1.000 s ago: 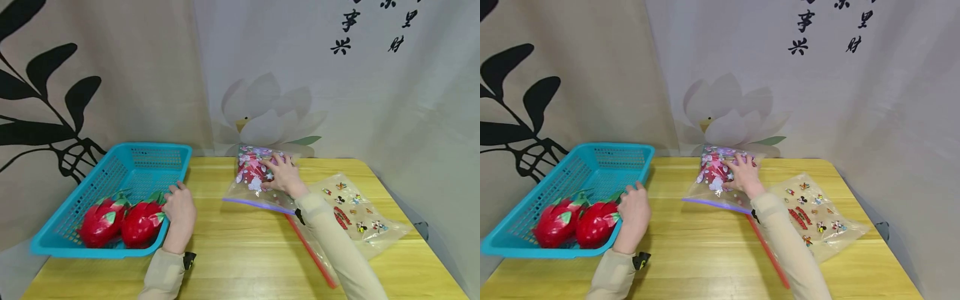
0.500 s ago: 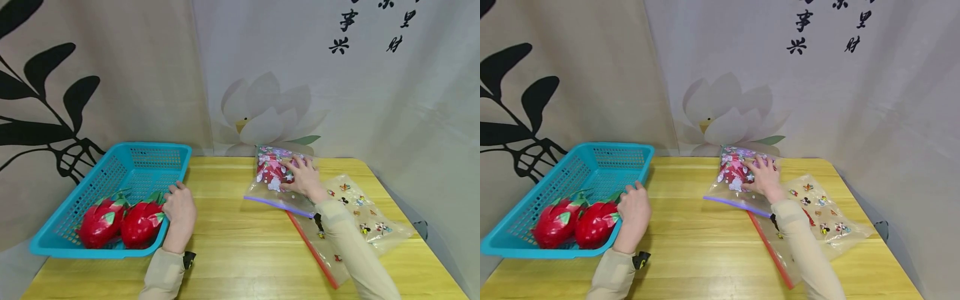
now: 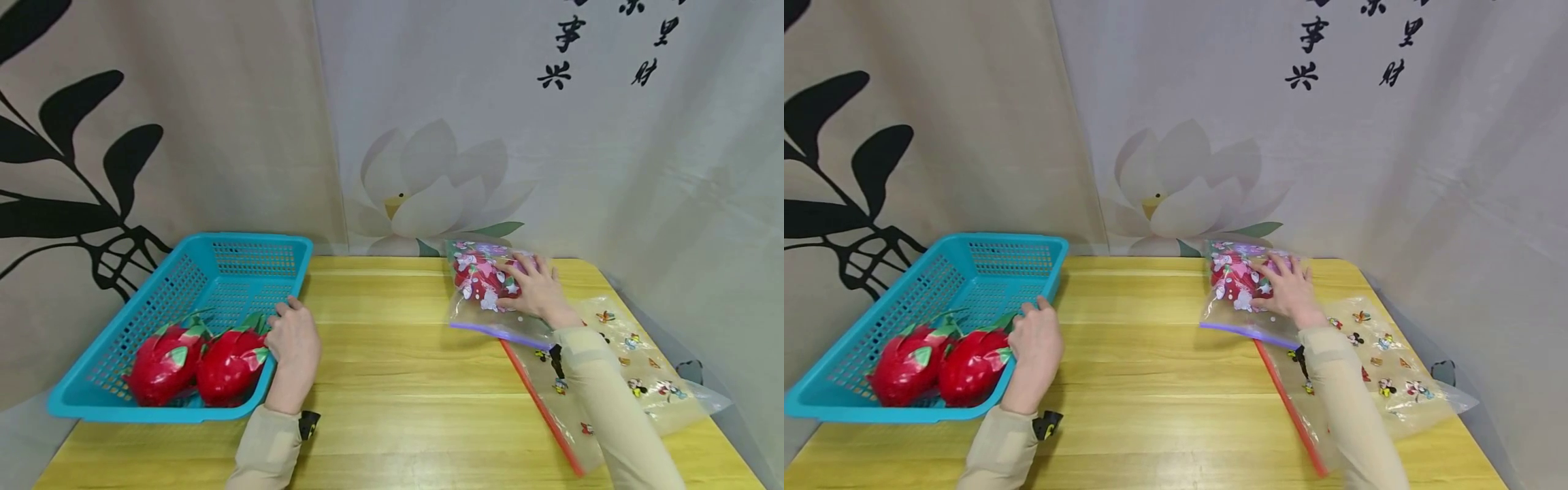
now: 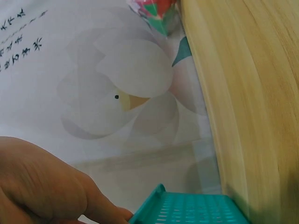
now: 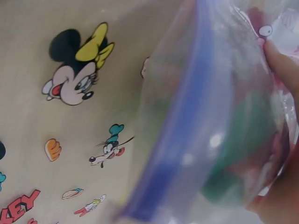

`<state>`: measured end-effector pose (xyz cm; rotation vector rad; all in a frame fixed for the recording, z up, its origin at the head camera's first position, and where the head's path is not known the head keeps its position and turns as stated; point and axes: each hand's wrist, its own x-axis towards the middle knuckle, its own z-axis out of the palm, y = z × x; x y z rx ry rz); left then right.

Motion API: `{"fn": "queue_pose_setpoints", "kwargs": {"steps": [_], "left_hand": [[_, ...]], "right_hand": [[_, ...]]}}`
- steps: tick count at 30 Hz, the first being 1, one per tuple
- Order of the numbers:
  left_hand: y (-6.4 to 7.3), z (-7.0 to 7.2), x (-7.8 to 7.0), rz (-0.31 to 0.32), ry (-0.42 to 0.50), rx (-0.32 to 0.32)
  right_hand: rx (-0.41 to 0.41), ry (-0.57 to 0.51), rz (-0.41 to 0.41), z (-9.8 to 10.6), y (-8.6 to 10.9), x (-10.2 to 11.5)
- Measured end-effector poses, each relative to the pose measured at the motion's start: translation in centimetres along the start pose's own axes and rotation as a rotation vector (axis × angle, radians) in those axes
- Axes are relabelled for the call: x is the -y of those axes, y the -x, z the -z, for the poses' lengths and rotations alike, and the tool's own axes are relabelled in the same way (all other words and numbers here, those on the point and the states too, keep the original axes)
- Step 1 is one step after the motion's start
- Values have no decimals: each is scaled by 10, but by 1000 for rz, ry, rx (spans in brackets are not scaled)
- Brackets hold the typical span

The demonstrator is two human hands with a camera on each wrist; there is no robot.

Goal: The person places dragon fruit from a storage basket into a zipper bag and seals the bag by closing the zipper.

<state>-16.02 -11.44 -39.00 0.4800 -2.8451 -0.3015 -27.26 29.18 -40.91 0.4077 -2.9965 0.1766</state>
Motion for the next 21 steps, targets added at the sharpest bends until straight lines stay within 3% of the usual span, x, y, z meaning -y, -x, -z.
{"fn": "queue_pose_setpoints", "kwargs": {"steps": [8,13,16,21], "left_hand": [[0,-2,0,-5,-6,-6],[0,-2,0,-12,-9,3],[0,-2,0,-12,-12,-3],[-1,-2,0,-7,-24,-13]], "right_hand": [[42,52,-29,8,4,-23],[36,77,-33,13,19,-16],[-32,151,-42,19,40,0],[-251,298,-8,24,85,38]]}}
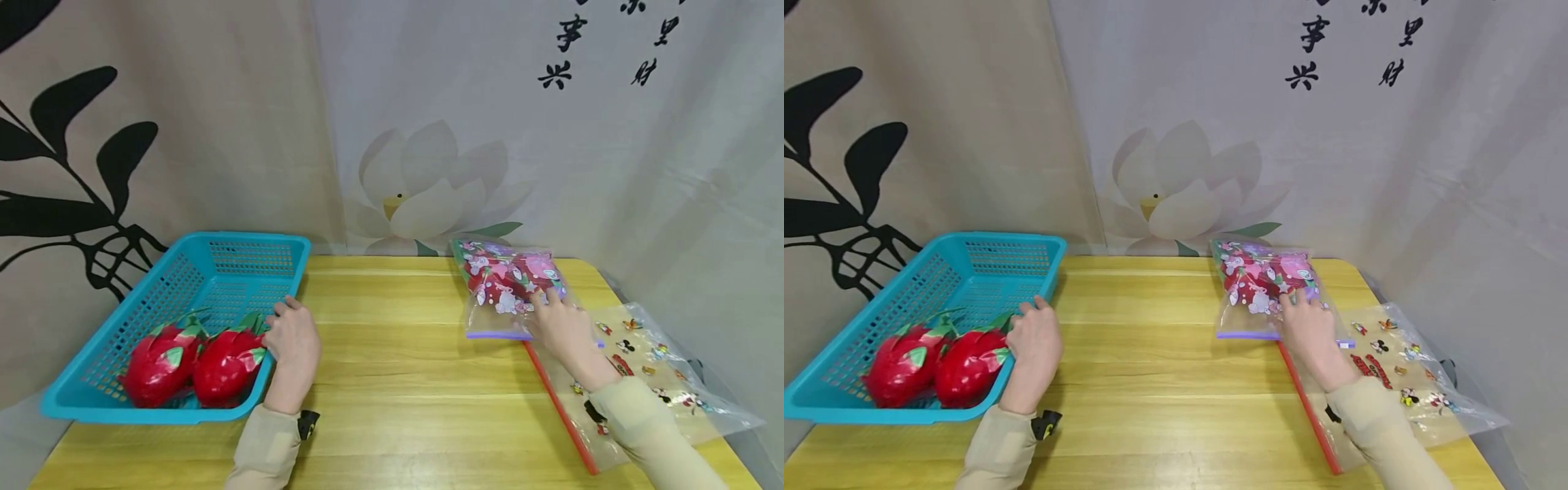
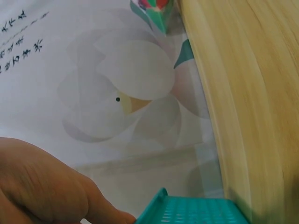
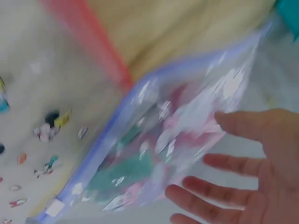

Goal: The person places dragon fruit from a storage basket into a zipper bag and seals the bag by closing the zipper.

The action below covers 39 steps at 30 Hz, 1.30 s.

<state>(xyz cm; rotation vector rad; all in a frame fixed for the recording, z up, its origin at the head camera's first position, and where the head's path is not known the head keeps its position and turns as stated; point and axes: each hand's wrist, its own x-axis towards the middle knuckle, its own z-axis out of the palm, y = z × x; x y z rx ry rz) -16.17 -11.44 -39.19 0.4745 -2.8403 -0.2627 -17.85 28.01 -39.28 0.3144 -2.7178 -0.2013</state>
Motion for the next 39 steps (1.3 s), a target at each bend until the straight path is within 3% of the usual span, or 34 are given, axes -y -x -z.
{"fn": "queue_pose_setpoints", "kwargs": {"steps": [2,4,7,12,17,23,33,39], "left_hand": [[0,1,0,4,-1,7],[0,1,0,7,6,13],[0,1,0,9,11,13],[1,1,0,-1,11,9],[1,2,0,-5,10,19],[1,3,0,-4,15,28],[1,4,0,-3,15,34],[1,4,0,-6,24,33]], "right_hand": [[-72,20,19,4,17,11],[-90,22,26,3,31,20],[-1,-6,-3,-3,49,25],[261,-63,-67,-18,63,21],[312,-83,16,-30,64,12],[360,-101,84,-29,63,14],[312,-213,212,-6,65,55],[260,-342,258,14,59,87]]}}
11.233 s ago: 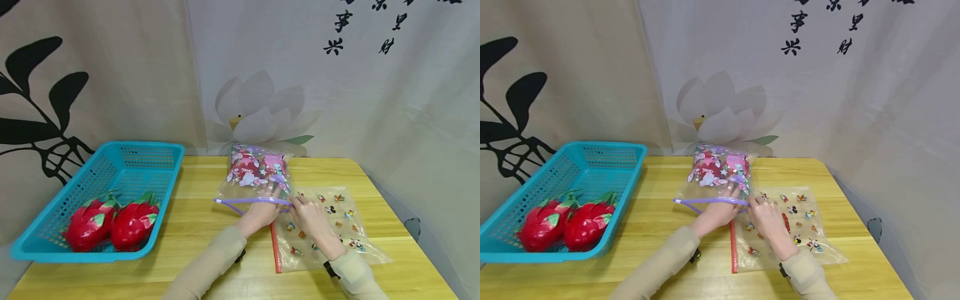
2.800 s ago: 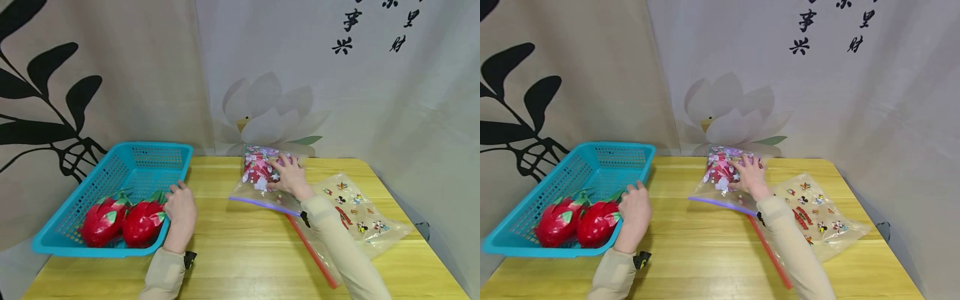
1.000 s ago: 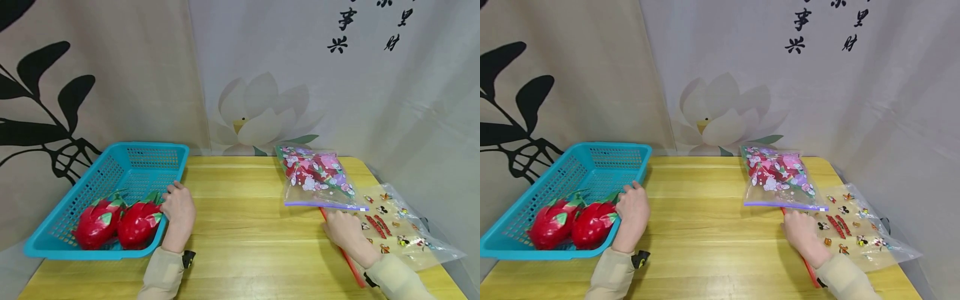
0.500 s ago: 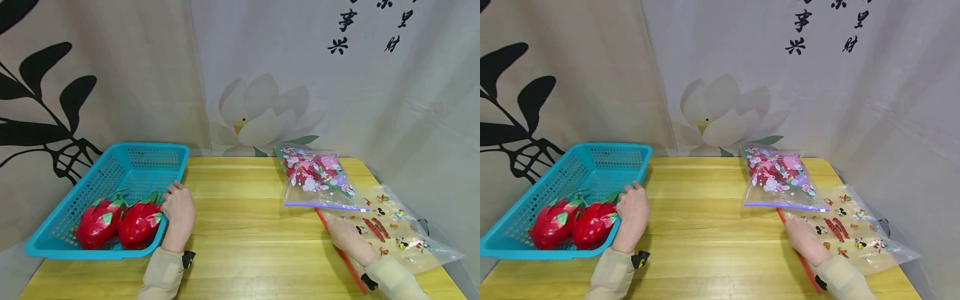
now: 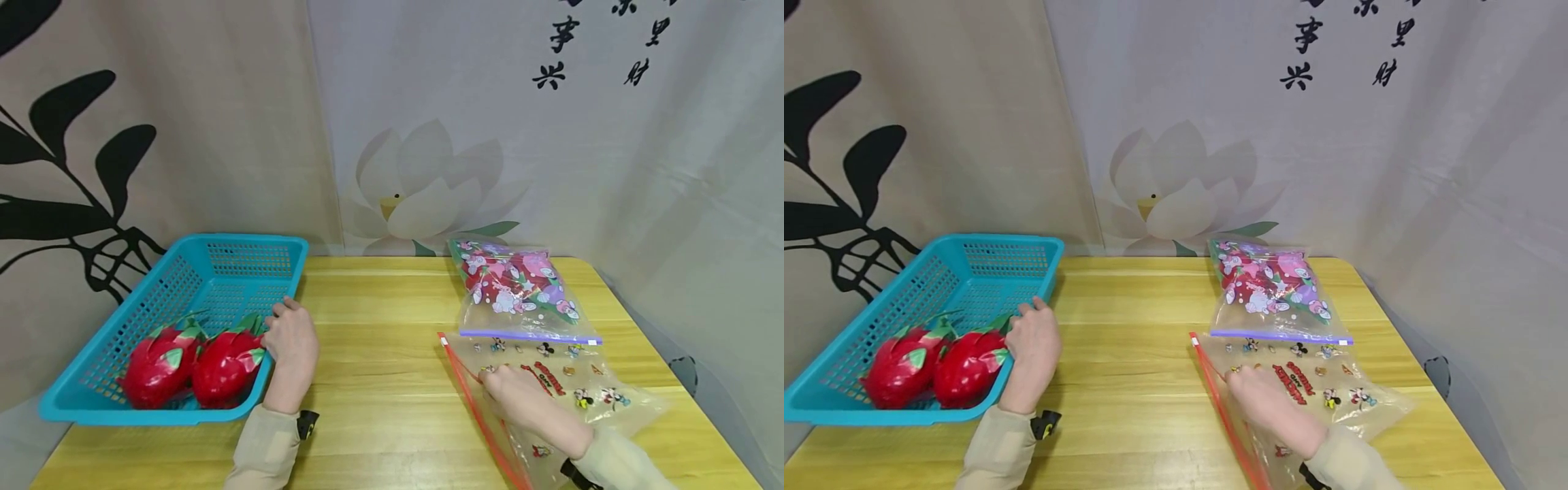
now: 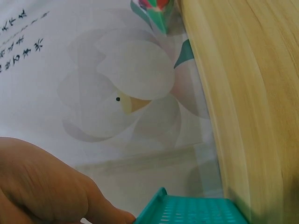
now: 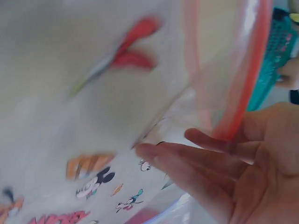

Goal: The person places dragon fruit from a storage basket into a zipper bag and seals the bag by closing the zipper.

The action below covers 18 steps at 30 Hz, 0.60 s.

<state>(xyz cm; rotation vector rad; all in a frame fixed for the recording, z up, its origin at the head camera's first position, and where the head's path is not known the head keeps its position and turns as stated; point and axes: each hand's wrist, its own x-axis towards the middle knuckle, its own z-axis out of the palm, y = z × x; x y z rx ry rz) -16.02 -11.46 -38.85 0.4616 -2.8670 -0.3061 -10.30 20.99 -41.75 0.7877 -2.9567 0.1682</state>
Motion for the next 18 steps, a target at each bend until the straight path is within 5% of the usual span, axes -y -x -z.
{"fn": "queue_pose_setpoints", "kwargs": {"steps": [7,18], "left_hand": [[-1,-1,1,2,4,4],[-1,-2,2,-5,-4,1]], "right_hand": [[-129,-57,90,19,-23,33],[-128,-376,132,90,-65,68]]}}
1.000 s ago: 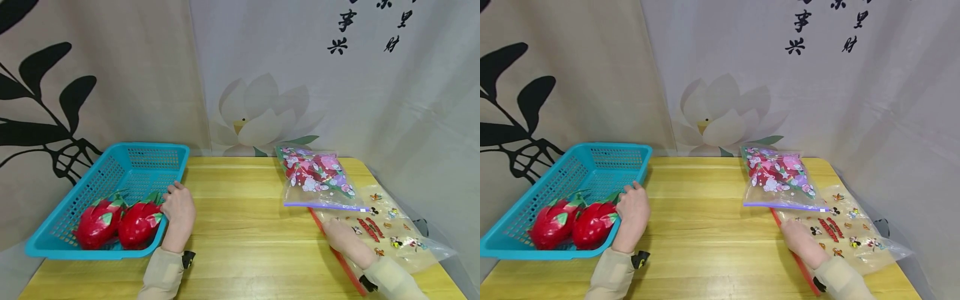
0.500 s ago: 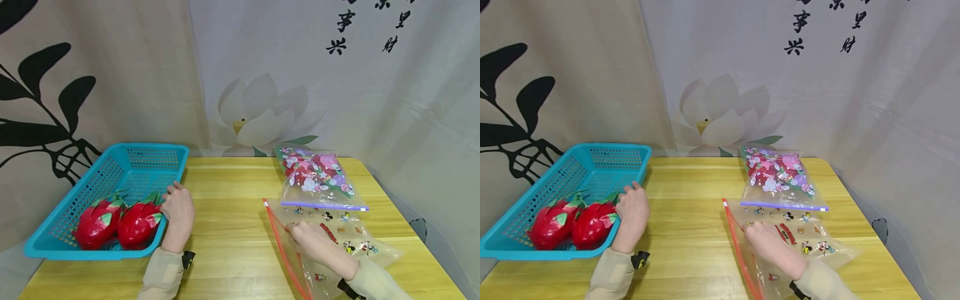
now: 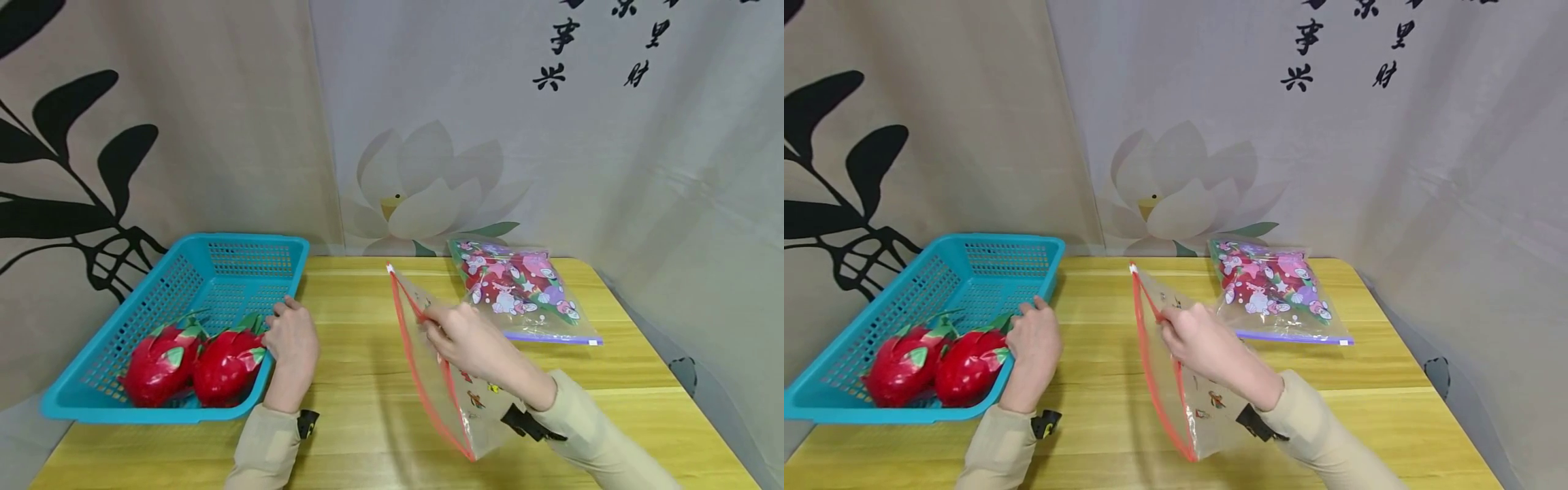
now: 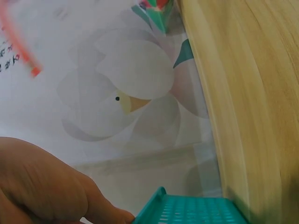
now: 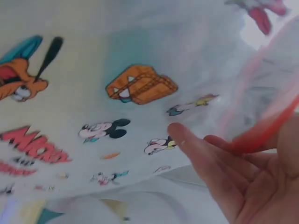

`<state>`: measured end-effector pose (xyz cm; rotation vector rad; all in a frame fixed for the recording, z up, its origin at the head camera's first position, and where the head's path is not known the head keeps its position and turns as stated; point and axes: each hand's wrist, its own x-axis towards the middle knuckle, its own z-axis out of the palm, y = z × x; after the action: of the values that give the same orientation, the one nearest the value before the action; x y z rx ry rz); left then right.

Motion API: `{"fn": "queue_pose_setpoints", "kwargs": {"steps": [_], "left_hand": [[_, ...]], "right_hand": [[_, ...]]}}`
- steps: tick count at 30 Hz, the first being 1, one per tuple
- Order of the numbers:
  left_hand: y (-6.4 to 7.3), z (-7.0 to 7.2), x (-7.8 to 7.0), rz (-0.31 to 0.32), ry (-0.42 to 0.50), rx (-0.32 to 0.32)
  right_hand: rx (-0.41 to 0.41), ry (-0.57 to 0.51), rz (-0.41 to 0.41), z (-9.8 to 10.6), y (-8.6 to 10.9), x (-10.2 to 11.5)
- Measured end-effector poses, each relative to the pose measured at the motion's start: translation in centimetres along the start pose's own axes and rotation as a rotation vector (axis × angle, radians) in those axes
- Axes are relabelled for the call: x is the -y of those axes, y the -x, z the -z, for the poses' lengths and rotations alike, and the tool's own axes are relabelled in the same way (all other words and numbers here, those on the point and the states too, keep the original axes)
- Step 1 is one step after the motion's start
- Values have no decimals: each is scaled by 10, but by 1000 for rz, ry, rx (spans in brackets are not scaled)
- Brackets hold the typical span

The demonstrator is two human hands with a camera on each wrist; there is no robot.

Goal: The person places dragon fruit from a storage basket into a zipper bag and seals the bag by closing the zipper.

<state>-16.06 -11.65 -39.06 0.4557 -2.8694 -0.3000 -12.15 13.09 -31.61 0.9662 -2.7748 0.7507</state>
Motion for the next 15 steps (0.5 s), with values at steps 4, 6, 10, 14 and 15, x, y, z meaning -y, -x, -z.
{"fn": "queue_pose_setpoints", "kwargs": {"steps": [4,6,10,14,15], "left_hand": [[0,1,0,2,-4,-2],[0,0,0,4,-6,-6],[0,0,-1,9,-11,-17],[0,1,-1,10,-4,2],[0,1,-1,10,-4,10]], "right_hand": [[-68,-94,42,22,-15,16],[-116,-114,90,30,-22,21],[-244,-18,212,36,-32,24],[-412,234,326,30,-40,18],[-454,299,355,26,-41,15]]}}
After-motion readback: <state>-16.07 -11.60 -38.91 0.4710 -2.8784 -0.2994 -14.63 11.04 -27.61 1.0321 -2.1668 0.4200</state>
